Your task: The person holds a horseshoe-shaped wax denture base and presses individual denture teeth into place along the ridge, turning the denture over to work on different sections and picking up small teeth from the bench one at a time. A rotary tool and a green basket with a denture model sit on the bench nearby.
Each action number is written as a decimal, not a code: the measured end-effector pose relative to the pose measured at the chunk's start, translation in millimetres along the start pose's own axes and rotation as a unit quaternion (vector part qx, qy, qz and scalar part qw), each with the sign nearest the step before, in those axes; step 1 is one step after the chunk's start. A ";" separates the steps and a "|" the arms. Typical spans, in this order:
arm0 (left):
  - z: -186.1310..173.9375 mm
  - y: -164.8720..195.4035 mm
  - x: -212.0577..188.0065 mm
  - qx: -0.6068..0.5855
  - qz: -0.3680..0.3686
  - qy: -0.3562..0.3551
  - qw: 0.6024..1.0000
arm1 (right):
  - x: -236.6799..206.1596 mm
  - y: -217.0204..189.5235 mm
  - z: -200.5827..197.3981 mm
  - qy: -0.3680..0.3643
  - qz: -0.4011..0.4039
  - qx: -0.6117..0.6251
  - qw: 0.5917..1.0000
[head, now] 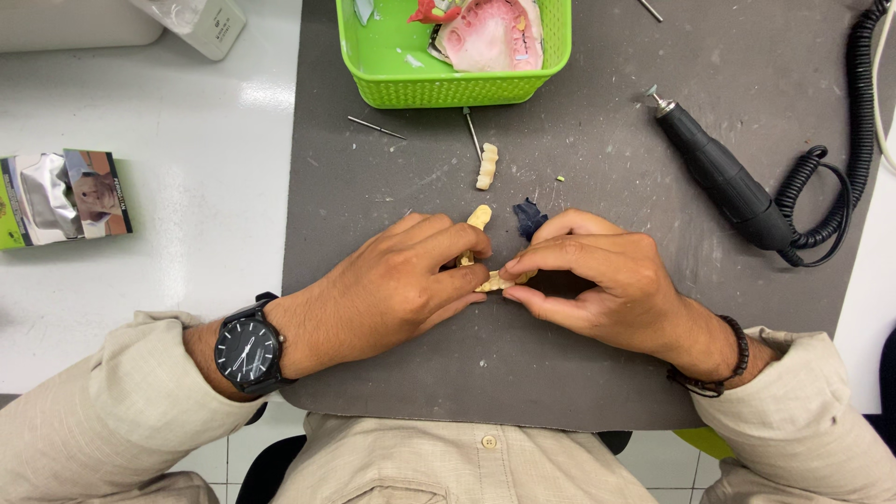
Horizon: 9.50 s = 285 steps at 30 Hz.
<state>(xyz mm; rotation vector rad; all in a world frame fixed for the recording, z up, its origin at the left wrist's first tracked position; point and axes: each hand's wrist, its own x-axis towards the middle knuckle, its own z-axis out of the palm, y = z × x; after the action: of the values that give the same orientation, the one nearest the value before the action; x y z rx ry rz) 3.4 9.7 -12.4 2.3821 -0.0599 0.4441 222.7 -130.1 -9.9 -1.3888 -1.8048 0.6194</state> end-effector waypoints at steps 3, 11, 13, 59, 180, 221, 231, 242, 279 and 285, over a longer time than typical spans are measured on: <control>-1.2 -0.2 -0.1 0.005 0.001 -0.001 1.000 | 0.4 -0.1 0.2 0.000 0.002 0.001 1.000; -6.4 2.4 0.4 0.009 -0.008 -0.014 1.000 | 2.8 -1.3 -5.1 -0.010 -0.032 -0.027 0.999; -7.6 2.9 1.6 0.018 -0.011 -0.011 1.000 | 3.3 -0.9 -7.0 -0.010 -0.035 -0.039 0.999; 7.2 14.7 1.6 0.059 -0.027 0.062 0.996 | 1.7 -16.8 -2.4 0.005 -0.100 -0.053 0.994; 1.0 12.7 0.7 -0.006 -0.024 0.078 0.997 | -9.1 -3.4 -8.1 0.048 0.083 0.135 0.986; 5.0 10.3 -1.9 0.001 -0.029 0.086 0.996 | -4.2 -8.4 -8.5 0.037 0.041 0.052 0.997; 0.9 9.5 -1.9 0.004 -0.022 0.087 0.996 | -4.5 -9.9 -7.8 0.045 0.038 0.047 0.997; -0.8 13.6 -0.8 -0.100 -0.080 0.100 0.987 | -17.0 -3.1 -7.3 0.050 0.127 0.194 0.971; -2.3 13.0 -1.8 0.008 0.000 0.128 0.992 | -2.3 -13.9 -5.6 0.035 -0.033 -0.027 0.998; -9.5 19.4 -3.6 -0.046 0.012 0.154 0.987 | -0.8 -14.9 -5.3 0.037 -0.032 -0.065 0.997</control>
<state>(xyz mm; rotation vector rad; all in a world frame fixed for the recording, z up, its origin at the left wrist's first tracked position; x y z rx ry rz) -6.0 1.1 5.4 2.1978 0.0301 0.7985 218.3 -135.5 4.3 -1.4145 -1.8498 0.4176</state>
